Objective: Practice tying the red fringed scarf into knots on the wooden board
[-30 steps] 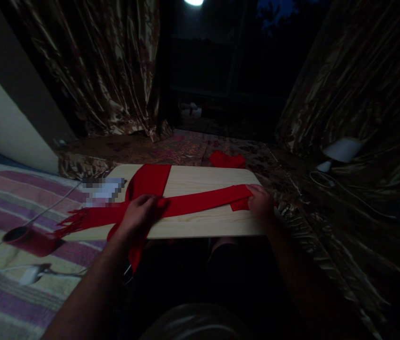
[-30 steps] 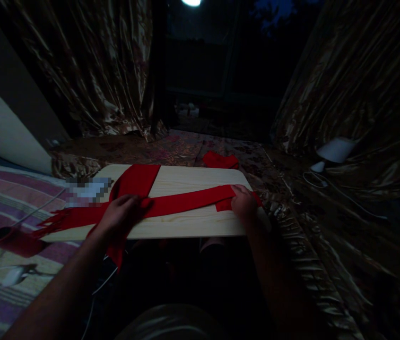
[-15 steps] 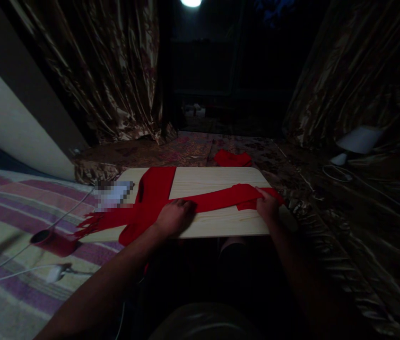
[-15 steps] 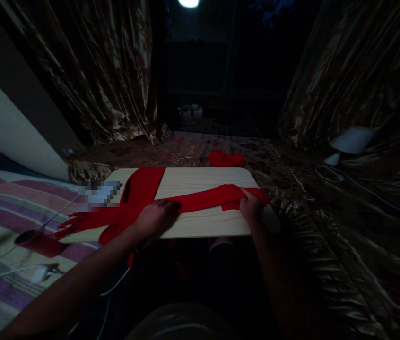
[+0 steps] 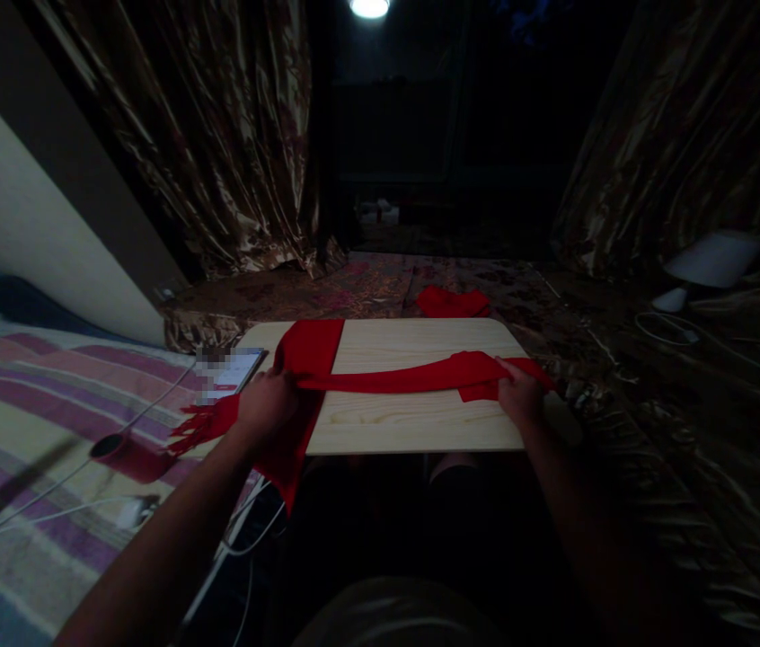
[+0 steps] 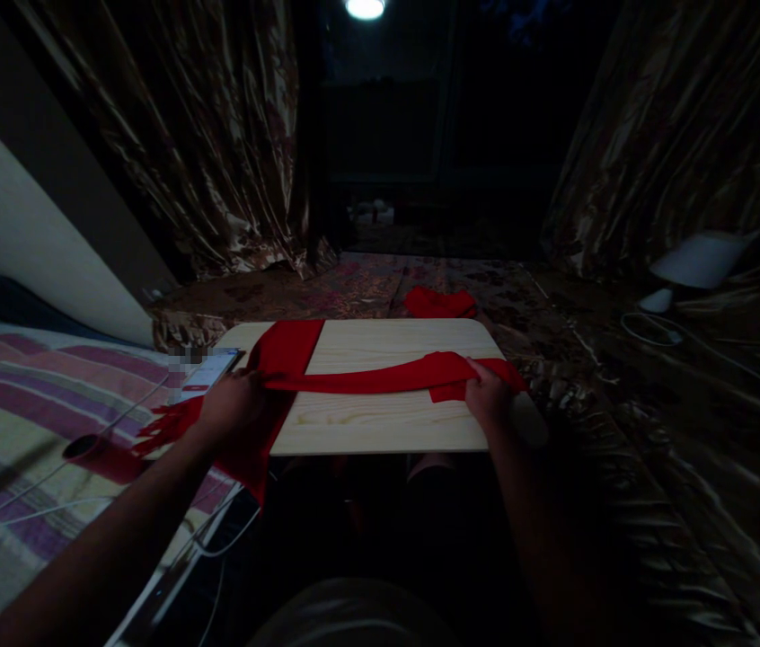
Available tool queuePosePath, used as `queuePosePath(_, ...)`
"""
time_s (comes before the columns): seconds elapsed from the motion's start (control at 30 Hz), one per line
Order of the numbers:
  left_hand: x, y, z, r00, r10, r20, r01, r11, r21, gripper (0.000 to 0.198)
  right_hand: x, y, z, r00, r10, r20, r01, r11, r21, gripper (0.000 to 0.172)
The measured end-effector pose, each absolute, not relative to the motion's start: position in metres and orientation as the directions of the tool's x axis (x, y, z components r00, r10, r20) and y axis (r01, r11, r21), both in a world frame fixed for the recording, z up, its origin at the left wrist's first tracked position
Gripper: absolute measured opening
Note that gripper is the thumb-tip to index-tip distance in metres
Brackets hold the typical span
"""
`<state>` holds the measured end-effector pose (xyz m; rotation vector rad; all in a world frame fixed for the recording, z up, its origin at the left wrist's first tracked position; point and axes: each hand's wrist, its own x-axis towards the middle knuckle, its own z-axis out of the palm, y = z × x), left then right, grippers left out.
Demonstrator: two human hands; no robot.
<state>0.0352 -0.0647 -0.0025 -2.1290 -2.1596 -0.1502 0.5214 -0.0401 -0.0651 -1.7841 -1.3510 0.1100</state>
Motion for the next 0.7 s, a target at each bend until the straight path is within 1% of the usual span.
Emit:
queuePosePath(0.07,0.014,-0.066,0.000,-0.091,0.982,0.167,0.995,0.095,-0.017,0.039,0.521,-0.040,-0.064,0.400,0.815,0.419,0.738,-0.016,-0.674,0.057)
queuePosePath(0.13,-0.002,-0.070,0.004,-0.144,0.965,0.218,0.989,0.148,-0.001,0.039,0.520,-0.041,-0.063,0.396,0.816,0.421,0.740,-0.012,-0.673,0.058)
queuePosePath(0.23,-0.009,-0.081,0.019,-0.209,0.916,0.343,0.978,0.200,0.063,0.035,0.519,-0.042,-0.061,0.402,0.822,0.403,0.745,-0.037,-0.666,0.059)
queuePosePath(0.3,-0.005,-0.091,0.034,-0.242,0.876,0.418,0.969,0.197,0.148,0.031,0.519,-0.043,-0.059,0.398,0.827,0.397,0.743,-0.037,-0.668,0.059)
queuePosePath(0.37,0.003,-0.101,0.052,-0.278,0.845,0.458,0.949,0.167,0.267,0.029,0.518,-0.043,-0.058,0.392,0.827,0.402,0.738,-0.022,-0.674,0.059)
queuePosePath(0.4,0.008,-0.105,0.061,-0.283,0.850,0.444,0.931,0.132,0.340,0.029,0.518,-0.043,-0.058,0.396,0.825,0.403,0.734,-0.021,-0.679,0.059)
queuePosePath(0.43,0.013,-0.108,0.070,-0.293,0.866,0.405,0.892,0.095,0.443,0.030,0.519,-0.043,-0.058,0.403,0.822,0.402,0.729,-0.023,-0.684,0.059)
queuePosePath(0.47,0.019,-0.109,0.078,-0.291,0.895,0.338,0.808,0.041,0.588,0.033,0.519,-0.042,-0.059,0.411,0.818,0.402,0.726,-0.027,-0.687,0.059)
queuePosePath(0.5,0.025,-0.110,0.085,-0.267,0.927,0.263,0.663,-0.021,0.748,0.035,0.519,-0.042,-0.059,0.416,0.815,0.404,0.725,-0.029,-0.688,0.058)
queuePosePath(0.53,0.031,-0.110,0.091,-0.236,0.954,0.187,0.476,-0.054,0.878,0.037,0.520,-0.041,-0.060,0.417,0.813,0.406,0.726,-0.029,-0.687,0.058)
queuePosePath(0.57,0.039,-0.109,0.096,-0.198,0.972,0.124,0.284,-0.064,0.957,0.038,0.521,-0.041,-0.061,0.416,0.813,0.407,0.727,-0.029,-0.686,0.058)
queuePosePath(0.6,0.046,-0.106,0.099,-0.163,0.983,0.081,0.112,-0.063,0.992,0.040,0.521,-0.040,-0.062,0.414,0.815,0.405,0.727,-0.029,-0.686,0.058)
queuePosePath(0.63,0.054,-0.103,0.100,-0.140,0.989,0.054,-0.022,-0.058,0.998,0.041,0.522,-0.040,-0.063,0.416,0.816,0.401,0.727,-0.033,-0.686,0.058)
queuePosePath(0.7,0.070,-0.094,0.096,-0.141,0.989,0.040,-0.194,-0.067,0.979,0.042,0.523,-0.039,-0.065,0.428,0.815,0.390,0.716,-0.042,-0.697,0.059)
